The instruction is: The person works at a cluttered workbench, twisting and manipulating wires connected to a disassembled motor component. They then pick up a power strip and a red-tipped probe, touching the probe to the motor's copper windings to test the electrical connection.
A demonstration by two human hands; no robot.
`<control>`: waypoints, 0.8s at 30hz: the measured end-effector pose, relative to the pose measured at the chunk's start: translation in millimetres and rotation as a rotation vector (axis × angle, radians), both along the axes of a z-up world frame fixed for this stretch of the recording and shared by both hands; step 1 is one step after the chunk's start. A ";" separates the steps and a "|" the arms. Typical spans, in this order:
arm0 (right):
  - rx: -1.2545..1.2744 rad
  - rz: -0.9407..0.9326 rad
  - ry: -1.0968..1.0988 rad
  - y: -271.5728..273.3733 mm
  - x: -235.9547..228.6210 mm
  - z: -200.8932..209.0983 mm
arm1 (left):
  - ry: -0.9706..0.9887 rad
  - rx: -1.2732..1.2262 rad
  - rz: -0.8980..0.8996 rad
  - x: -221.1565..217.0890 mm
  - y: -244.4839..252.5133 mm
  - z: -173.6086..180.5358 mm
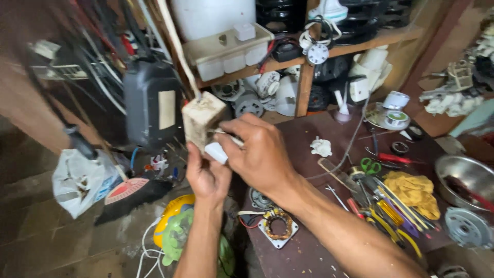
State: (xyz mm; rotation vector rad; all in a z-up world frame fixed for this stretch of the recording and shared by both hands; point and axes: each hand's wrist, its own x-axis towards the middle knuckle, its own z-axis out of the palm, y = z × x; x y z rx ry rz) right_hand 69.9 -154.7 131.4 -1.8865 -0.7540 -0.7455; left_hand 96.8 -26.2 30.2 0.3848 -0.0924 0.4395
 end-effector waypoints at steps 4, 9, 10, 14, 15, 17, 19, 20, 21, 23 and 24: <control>-0.089 0.145 0.044 -23.8 -17.3 17.1 | 0.078 0.032 0.012 -7.4 -2.0 6.7; -0.141 -0.136 0.120 -139.6 -30.8 34.2 | 0.166 0.081 0.066 -20.3 26.7 9.7; -0.125 -0.295 0.238 -165.2 -33.8 35.6 | 0.250 0.170 0.079 -30.2 25.6 22.4; -0.323 -0.585 0.408 -265.8 -25.9 -46.2 | 0.204 0.161 0.046 -42.7 20.5 31.7; -0.478 -0.594 0.592 -281.6 -25.6 -76.8 | 0.208 0.201 0.049 -41.3 23.1 26.9; -0.631 -0.592 0.781 -287.3 -31.0 -101.6 | 0.218 0.246 0.057 -41.7 28.7 18.8; -0.880 -0.482 1.090 -266.0 -46.5 -94.0 | 0.121 0.258 0.005 -41.7 35.5 11.7; -0.870 -0.484 1.097 -263.9 -47.9 -98.3 | 0.121 0.266 -0.003 -43.5 32.7 14.2; -0.914 -0.477 1.096 -261.2 -49.2 -102.1 | 0.181 0.303 0.054 -45.4 30.6 17.0; -0.966 -0.474 1.084 -259.5 -46.5 -106.6 | 0.235 0.331 0.116 -47.1 28.2 20.9; -1.059 -0.441 1.149 -259.7 -46.8 -112.8 | 0.280 0.319 0.121 -47.4 28.4 21.2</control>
